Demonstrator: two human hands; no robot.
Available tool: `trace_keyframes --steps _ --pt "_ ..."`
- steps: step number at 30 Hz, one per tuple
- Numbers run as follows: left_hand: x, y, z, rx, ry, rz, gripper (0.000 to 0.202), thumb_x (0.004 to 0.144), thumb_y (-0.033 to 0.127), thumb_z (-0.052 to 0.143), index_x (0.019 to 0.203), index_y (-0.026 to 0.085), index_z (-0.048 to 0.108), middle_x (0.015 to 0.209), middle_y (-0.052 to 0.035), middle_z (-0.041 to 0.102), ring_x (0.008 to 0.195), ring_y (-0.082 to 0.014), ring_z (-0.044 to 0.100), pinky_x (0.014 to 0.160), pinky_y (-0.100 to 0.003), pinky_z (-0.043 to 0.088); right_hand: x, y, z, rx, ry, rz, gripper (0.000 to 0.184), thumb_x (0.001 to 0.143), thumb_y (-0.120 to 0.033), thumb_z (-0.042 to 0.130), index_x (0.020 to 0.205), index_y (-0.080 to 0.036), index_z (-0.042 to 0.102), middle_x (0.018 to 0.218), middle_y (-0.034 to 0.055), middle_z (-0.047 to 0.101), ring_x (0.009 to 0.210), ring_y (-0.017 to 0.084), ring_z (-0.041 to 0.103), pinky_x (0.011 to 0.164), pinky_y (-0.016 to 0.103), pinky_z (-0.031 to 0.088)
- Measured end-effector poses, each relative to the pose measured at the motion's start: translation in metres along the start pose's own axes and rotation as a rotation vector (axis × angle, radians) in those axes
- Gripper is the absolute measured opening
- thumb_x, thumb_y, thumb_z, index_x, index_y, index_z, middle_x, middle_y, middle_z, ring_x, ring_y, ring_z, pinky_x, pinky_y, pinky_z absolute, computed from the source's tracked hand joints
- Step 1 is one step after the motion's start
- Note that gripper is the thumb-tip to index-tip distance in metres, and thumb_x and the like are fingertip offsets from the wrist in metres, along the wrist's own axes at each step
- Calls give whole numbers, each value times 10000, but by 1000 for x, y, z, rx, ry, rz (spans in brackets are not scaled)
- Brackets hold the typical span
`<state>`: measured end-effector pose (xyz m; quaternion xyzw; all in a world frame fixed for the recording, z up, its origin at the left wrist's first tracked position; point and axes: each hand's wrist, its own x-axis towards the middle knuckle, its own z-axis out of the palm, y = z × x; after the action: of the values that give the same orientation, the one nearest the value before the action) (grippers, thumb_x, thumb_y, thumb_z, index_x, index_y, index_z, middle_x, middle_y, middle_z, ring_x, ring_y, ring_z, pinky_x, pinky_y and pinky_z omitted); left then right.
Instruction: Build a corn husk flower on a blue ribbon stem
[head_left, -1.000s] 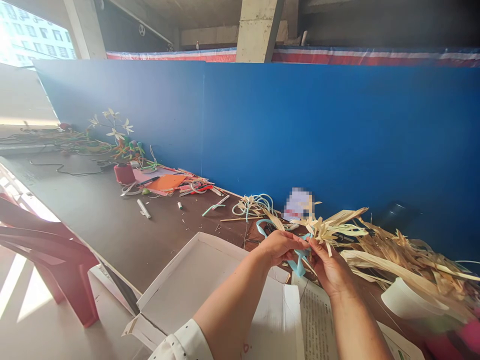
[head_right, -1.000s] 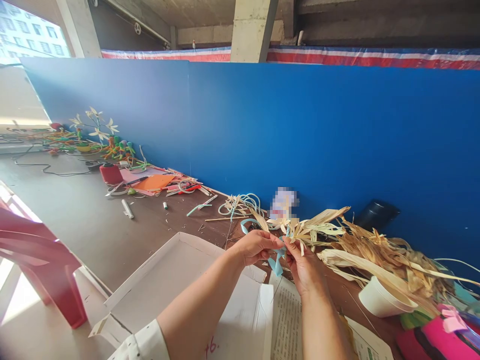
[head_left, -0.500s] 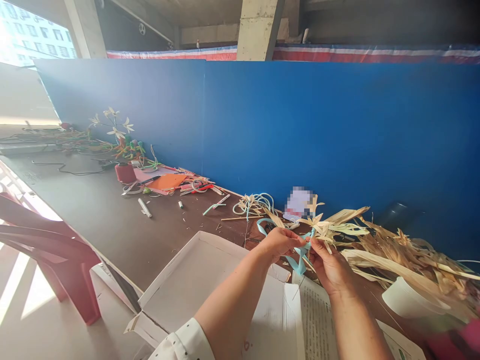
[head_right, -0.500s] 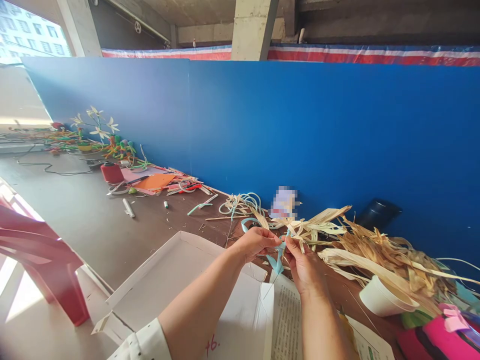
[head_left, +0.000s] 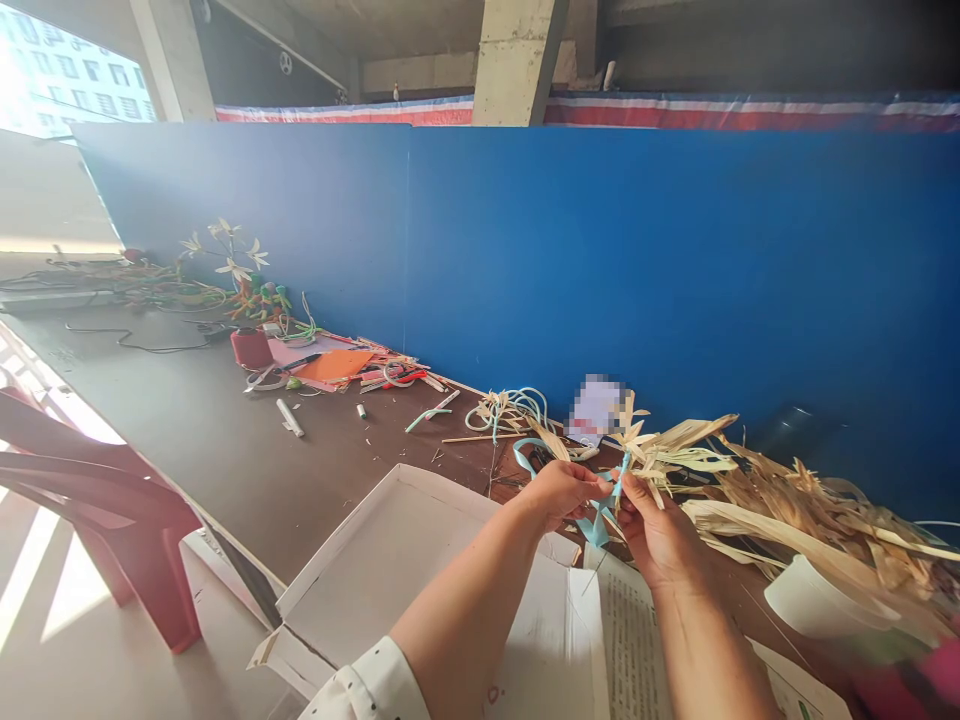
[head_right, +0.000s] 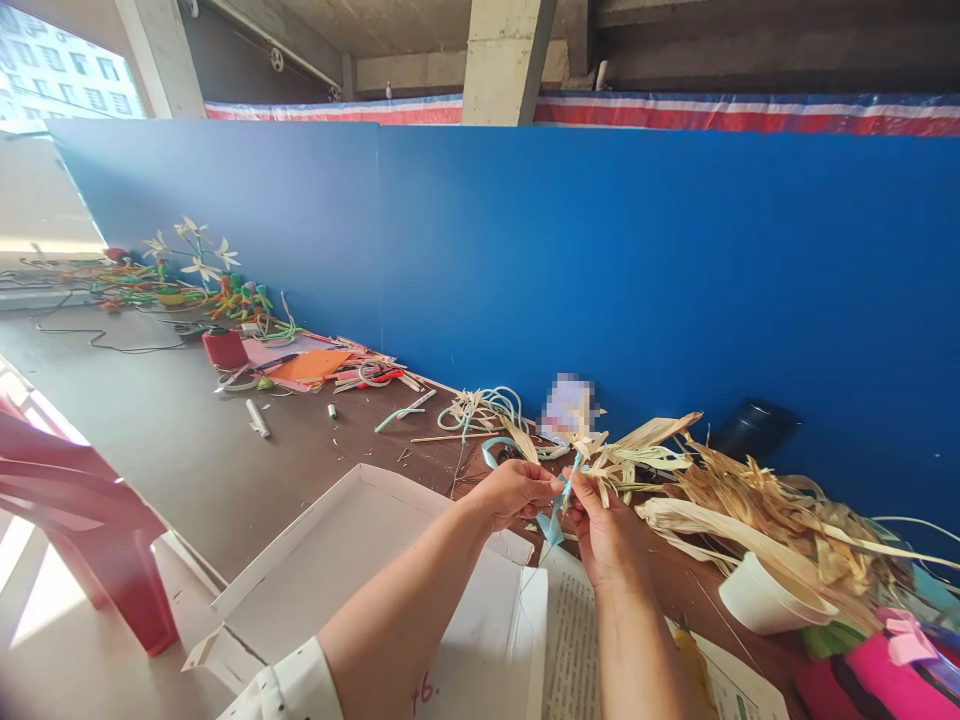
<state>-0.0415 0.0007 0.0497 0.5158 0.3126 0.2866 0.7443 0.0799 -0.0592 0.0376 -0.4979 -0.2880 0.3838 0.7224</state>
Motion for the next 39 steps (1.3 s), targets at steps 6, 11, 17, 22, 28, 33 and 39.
trace_keyframes --steps 6,11,17,22,28,33,39 --pt "1 -2 0 30 15 -20 361 535 377 797 641 126 560 536 53 439 505 -46 354 496 -206 250 3 9 -2 -49 31 14 295 576 -399 814 807 -248 711 781 -4 677 695 154 576 540 252 440" --pt "-1 -2 1 65 36 -12 394 514 422 799 663 125 587 546 51 451 523 -52 362 511 -209 276 3 10 4 38 46 32 271 551 -398 825 755 -275 695 790 -15 667 683 156 569 514 265 442" --pt "2 -7 7 52 65 15 286 594 339 759 633 134 563 491 67 407 460 -39 304 473 -208 250 0 13 10 94 51 54 247 566 -403 809 752 -308 677 814 -25 671 728 169 604 563 284 492" --pt "6 -13 11 30 103 16 165 648 233 701 642 135 569 488 61 431 433 -40 320 451 -202 254 0 15 11 160 71 48 293 547 -348 828 786 -274 677 822 -17 671 742 151 610 592 256 508" --pt "4 -12 20 45 167 51 109 706 197 652 649 133 584 472 58 444 431 -46 327 455 -197 268 2 17 9 203 88 36 289 559 -317 827 795 -259 671 811 -21 654 706 118 588 554 216 495" --pt "4 -12 23 108 212 116 103 698 184 661 642 123 600 485 45 485 462 -49 380 490 -183 321 2 18 8 234 109 31 308 562 -294 816 829 -269 663 844 -26 643 717 121 585 531 211 475" --pt "1 -11 21 82 168 23 91 692 172 628 631 141 568 459 54 459 388 -42 333 404 -184 252 1 20 11 258 129 50 343 540 -305 822 830 -266 643 830 -62 636 759 101 585 596 205 469"
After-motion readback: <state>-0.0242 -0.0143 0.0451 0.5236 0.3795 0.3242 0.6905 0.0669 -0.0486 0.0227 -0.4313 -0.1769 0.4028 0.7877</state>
